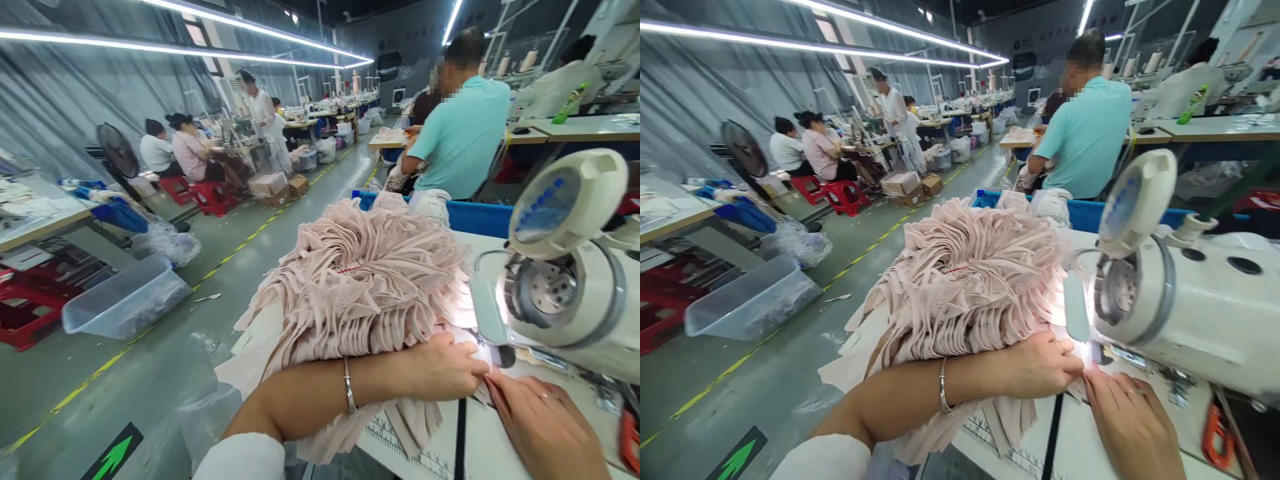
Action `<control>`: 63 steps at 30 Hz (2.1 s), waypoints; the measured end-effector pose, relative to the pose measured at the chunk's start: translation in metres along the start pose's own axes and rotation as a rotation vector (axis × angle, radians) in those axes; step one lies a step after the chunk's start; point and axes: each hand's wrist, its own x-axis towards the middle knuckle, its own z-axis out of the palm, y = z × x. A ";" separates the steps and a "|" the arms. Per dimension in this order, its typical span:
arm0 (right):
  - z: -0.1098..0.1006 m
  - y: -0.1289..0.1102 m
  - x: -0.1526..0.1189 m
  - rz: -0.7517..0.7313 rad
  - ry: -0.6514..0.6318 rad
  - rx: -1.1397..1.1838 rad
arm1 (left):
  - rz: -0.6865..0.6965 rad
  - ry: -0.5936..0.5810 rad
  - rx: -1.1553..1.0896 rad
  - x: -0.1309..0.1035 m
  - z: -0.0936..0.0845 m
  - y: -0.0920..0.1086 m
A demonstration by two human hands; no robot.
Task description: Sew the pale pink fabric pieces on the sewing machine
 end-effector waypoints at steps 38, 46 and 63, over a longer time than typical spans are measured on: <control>-0.010 0.006 -0.008 0.342 -0.219 0.196 | -0.244 0.023 -0.223 -0.002 0.007 -0.002; -0.008 0.008 -0.008 0.313 -0.213 0.206 | -0.225 -0.007 -0.279 -0.003 0.002 -0.003; -0.003 0.008 -0.007 0.326 -0.249 0.163 | -0.291 -0.005 -0.284 -0.001 0.000 -0.004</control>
